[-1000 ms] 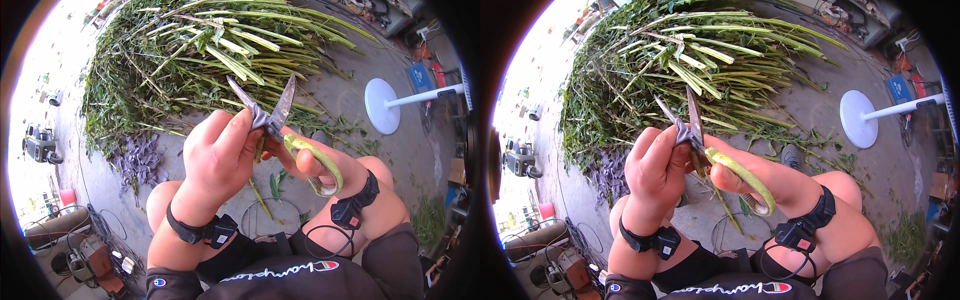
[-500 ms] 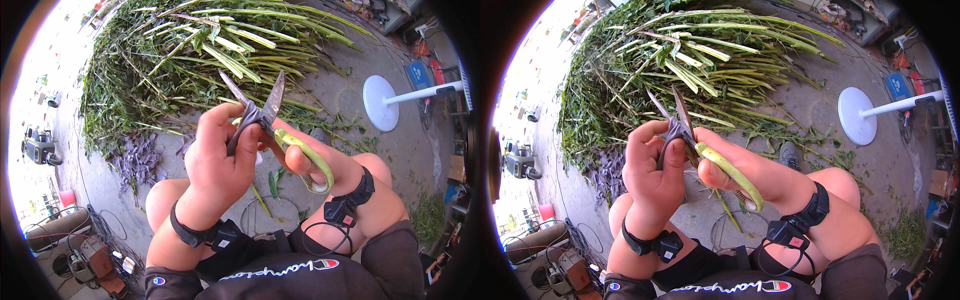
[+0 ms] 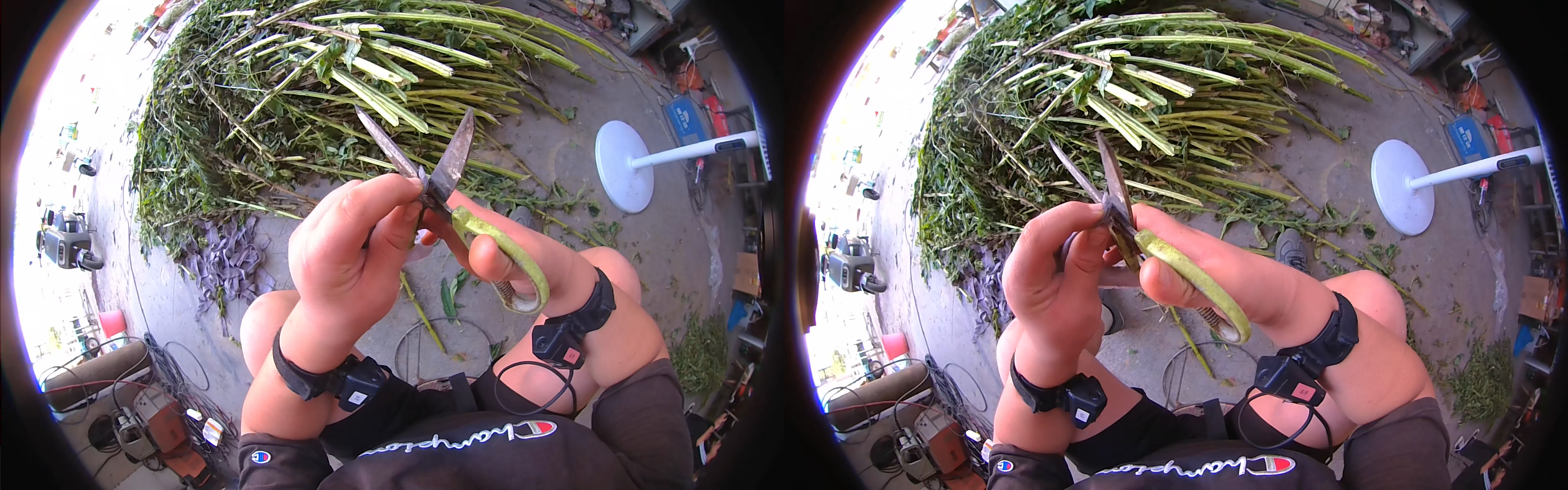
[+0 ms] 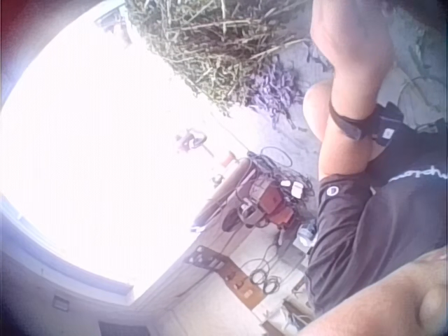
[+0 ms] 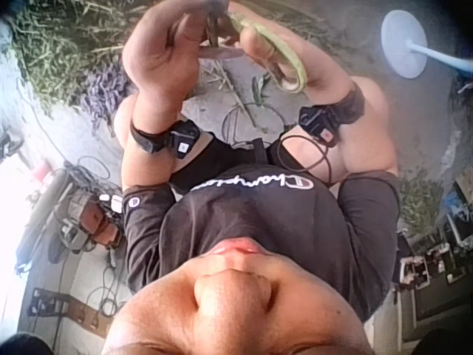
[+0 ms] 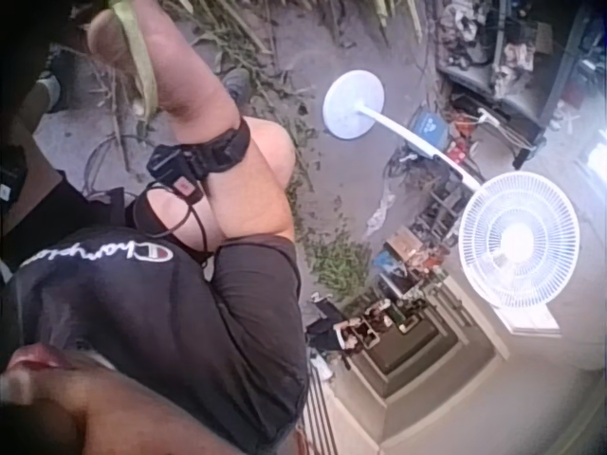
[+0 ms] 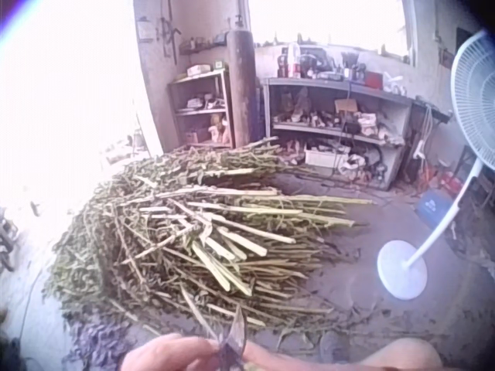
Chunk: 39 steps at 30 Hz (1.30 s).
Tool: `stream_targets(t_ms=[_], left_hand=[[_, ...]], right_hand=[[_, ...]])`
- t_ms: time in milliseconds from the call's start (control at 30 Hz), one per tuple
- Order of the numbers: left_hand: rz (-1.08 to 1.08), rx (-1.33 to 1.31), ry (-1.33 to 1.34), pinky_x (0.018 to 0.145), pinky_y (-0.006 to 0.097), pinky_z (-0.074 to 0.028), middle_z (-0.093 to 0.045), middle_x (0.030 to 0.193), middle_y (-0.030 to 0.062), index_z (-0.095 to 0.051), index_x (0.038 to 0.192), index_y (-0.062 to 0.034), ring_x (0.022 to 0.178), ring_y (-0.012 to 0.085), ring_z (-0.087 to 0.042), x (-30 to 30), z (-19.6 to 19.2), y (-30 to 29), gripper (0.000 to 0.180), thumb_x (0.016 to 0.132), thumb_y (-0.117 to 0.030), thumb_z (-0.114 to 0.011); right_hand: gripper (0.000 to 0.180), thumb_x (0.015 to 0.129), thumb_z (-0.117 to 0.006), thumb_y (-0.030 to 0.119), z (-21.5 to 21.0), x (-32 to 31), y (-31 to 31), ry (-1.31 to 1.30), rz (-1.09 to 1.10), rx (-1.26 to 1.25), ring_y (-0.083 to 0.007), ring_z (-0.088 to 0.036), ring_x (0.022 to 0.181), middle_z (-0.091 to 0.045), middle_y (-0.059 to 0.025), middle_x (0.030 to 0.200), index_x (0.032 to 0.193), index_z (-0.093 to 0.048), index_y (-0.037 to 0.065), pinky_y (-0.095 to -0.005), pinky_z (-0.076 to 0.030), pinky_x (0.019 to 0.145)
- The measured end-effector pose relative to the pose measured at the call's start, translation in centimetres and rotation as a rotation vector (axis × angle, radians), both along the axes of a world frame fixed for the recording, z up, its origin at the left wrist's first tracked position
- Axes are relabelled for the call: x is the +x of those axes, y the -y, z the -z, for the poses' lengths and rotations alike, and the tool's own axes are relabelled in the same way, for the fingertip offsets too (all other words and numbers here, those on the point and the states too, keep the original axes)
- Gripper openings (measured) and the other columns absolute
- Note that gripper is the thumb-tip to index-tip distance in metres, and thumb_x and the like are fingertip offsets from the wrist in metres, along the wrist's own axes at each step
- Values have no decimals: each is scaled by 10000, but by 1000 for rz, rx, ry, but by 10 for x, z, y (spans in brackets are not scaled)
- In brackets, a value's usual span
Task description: The person sits on a low stool and uses green-handled scissors to cut a long strip of purple fabric into smaller pieces. They handle the fabric with both hands, folding and aligning it before cutting. The person also briefly ties their shoelaces during the process.
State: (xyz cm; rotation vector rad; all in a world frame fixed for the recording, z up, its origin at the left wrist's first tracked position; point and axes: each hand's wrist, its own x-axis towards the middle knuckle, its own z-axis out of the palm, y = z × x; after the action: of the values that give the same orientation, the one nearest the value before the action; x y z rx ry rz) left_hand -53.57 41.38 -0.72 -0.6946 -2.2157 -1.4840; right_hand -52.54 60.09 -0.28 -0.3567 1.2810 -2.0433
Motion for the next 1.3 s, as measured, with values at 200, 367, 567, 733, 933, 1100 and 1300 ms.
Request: stream_targets(t_ms=[200, 367, 567, 733, 933, 1100, 1300], left_hand=[[58, -71, 58, 548, 267, -492, -657, 746, 83, -632, 986, -32, 619, 190, -643, 4, -3, 3, 160, 838, 5, -679], [71, 210, 235, 544, 224, -480, -674, 743, 56, -640, 950, -24, 599, 83, -611, 10, 4, -1, 95, 889, -86, -679], [-17, 199, 462, 492, 200, -415, -604, 654, 8, -603, 819, -21, 550, 42, -543, 6, -7, 1, 172, 879, -142, -709], [105, 519, 721, 503, 214, -445, -631, 750, 48, -562, 960, 19, 599, 78, -580, 3, -9, -2, 196, 902, -130, -676], [329, 446, 868, 553, 257, -528, -669, 798, 93, -612, 929, 51, 637, 136, -638, -7, -18, 15, 212, 934, -160, -625], [351, 239, 648, 525, 267, -529, -660, 744, 104, -604, 836, 50, 593, 159, -657, -12, -22, 21, 186, 950, -97, -586], [237, -25, 370, 543, 251, -505, -655, 673, 68, -615, 809, 20, 586, 131, -670, -13, -18, 24, 160, 914, -101, -626]], right_hand=[[929, 846, -556, 657, -10, 7, -9, 24, -14, 47, -150, -395, 1264, -460, -73, 1355, 1462, -298, 13, -302, -309, 1057], [885, 868, -541, 646, -4, 9, -9, -8, -14, -9, -140, -417, 1203, -485, -69, 1294, 1444, -325, 10, -280, -338, 1014], [986, 794, -522, 735, 1, 11, -9, -19, 2, 141, -106, -443, 1001, -499, -36, 1148, 1412, -341, -11, -244, -377, 847], [1181, 654, -531, 858, 10, 6, 0, -54, 12, 131, -120, -442, 1047, -485, -34, 1187, 1430, -321, -7, -273, -349, 890], [1171, 672, -517, 852, 8, 8, 6, -47, -6, 57, -172, -450, 1109, -489, -67, 1193, 1429, -315, -18, -324, -345, 961], [1202, 606, -548, 878, 10, 9, 12, -2, -2, 44, -162, -467, 1012, -497, -60, 1129, 1396, -361, -8, -295, -374, 858], [1204, 542, -604, 878, 7, 9, 13, 69, -36, 72, -124, -457, 901, -494, -38, 1037, 1365, -407, 21, -258, -364, 769]])
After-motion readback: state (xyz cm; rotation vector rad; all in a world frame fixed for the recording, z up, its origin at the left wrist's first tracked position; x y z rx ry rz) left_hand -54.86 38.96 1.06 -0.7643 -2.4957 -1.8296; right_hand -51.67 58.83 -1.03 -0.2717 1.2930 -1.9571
